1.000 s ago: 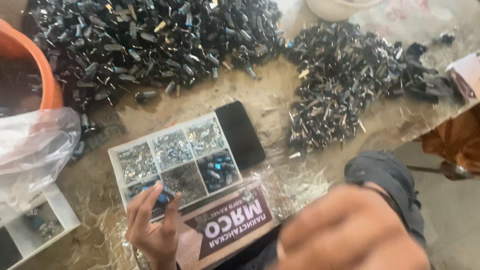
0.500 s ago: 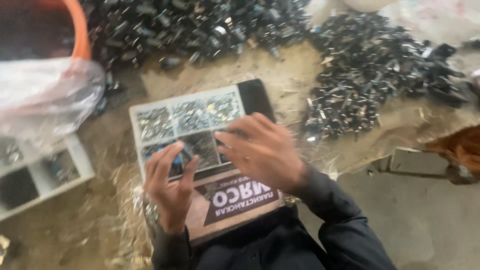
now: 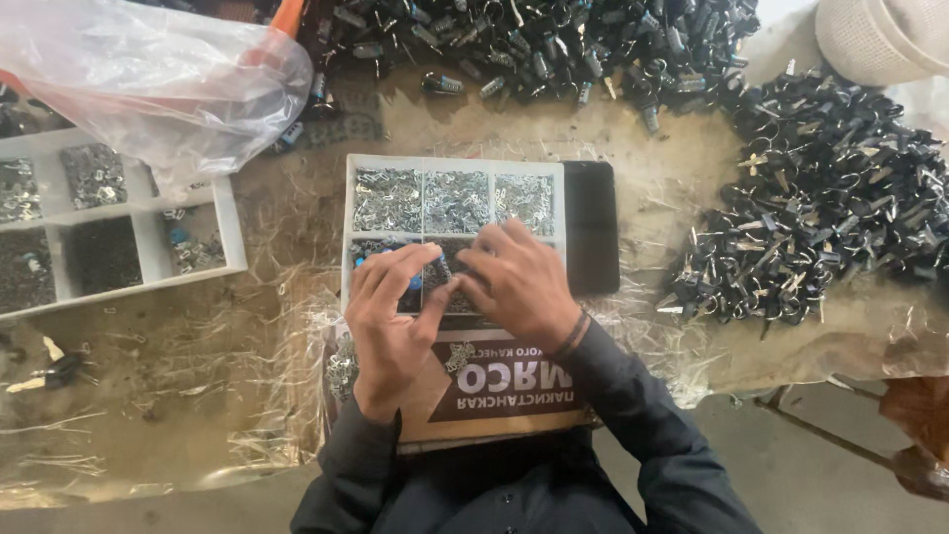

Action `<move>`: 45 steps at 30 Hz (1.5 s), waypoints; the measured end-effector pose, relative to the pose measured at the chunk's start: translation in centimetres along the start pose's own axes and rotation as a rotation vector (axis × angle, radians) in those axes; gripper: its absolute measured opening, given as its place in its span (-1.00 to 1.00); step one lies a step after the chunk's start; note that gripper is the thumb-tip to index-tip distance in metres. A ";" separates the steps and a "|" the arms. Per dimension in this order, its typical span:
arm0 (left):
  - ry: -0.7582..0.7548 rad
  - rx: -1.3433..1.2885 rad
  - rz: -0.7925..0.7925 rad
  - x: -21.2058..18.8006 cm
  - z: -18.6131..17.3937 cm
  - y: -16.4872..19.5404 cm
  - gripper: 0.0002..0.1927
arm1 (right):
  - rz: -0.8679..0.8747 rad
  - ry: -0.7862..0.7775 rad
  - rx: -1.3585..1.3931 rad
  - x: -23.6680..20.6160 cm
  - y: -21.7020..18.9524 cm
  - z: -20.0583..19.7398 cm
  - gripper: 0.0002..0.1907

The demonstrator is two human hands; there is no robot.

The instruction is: The person picks small black metal connector parts from piles on the workbench and places them into compartments of a plastic organizer box, and presses small blue-capped components together by hand. They repeatedly reach into the piles, sort parts into the box sections, and handle individual connectors.

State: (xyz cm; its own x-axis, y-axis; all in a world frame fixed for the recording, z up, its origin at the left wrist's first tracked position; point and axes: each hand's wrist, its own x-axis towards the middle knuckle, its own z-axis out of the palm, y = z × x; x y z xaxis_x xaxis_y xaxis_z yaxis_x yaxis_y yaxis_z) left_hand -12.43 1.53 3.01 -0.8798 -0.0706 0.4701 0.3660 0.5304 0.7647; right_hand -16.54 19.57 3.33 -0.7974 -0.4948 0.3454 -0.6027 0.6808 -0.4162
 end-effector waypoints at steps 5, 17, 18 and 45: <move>-0.024 0.005 0.015 0.1 -0.2 -0.1 -0.58 | 0.026 0.158 0.168 0.4 -0.6 0.0 -0.86; 0.024 0.024 0.071 -0.1 -0.1 -0.6 -0.56 | 0.311 0.075 0.754 -0.3 -0.3 -0.1 -0.93; 0.027 0.027 0.077 -0.1 -0.1 -0.6 -0.56 | 0.310 0.071 0.761 -0.4 -0.3 0.0 -0.91; 0.056 0.064 0.170 -0.6 -0.3 -0.2 -0.57 | 0.329 0.044 0.751 -0.6 -0.8 -0.4 -0.91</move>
State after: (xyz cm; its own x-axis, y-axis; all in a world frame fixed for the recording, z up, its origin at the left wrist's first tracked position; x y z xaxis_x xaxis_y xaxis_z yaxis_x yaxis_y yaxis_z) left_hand -11.91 1.19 2.68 -0.7876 -0.0215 0.6158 0.4869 0.5909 0.6433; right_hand -15.62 19.56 3.81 -0.9445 -0.3003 0.1335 -0.2093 0.2366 -0.9488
